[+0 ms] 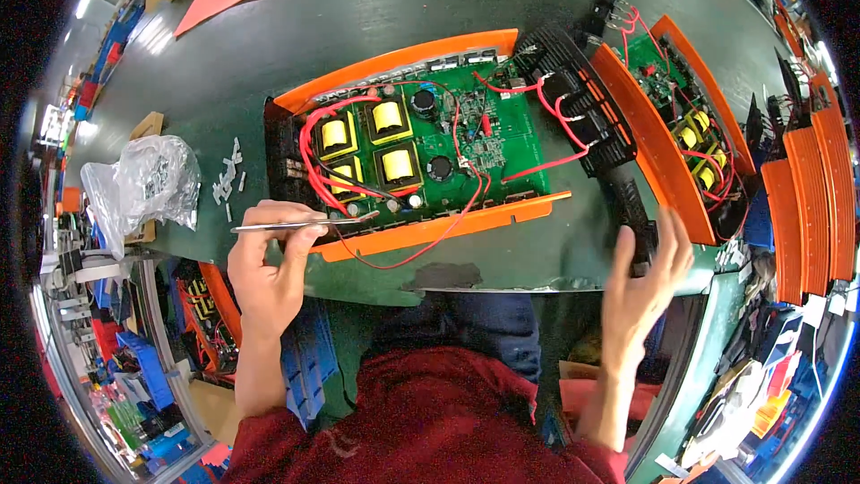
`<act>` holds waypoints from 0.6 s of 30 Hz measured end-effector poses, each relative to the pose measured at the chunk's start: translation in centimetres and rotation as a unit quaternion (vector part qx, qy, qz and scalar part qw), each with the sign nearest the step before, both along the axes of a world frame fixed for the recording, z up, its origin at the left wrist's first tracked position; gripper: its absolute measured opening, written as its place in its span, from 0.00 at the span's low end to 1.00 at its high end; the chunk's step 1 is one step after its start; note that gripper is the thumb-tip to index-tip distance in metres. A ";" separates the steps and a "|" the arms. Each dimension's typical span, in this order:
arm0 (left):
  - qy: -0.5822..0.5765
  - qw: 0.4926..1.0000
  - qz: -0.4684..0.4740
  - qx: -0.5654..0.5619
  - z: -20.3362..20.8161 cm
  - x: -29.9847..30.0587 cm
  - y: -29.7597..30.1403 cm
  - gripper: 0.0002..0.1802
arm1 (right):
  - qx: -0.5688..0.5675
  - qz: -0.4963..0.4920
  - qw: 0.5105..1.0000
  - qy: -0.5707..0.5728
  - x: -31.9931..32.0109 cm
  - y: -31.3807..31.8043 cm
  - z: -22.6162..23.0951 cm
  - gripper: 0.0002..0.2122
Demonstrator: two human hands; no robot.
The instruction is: Assembling electronic inverters by fastening internal components and wires with an electric screwdriver.
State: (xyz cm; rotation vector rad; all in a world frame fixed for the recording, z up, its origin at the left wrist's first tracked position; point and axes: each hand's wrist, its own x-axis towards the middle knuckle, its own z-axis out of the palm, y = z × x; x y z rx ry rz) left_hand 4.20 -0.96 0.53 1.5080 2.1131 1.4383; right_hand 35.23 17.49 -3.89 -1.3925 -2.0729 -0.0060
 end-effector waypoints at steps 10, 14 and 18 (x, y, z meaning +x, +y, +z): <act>0.140 0.985 -0.093 -0.025 -2.4 0.0 2.3 0.13 | -0.528 -0.085 0.816 0.220 3.6 -8.1 0.7 0.16; 0.168 0.981 -0.093 -0.022 -3.7 0.0 3.8 0.16 | -0.632 -0.050 0.649 0.421 5.0 -15.4 -2.9 0.20; 0.119 0.988 -0.097 -0.016 -4.1 -0.4 3.3 0.16 | -0.680 0.063 0.697 0.217 2.9 -16.5 -2.7 0.28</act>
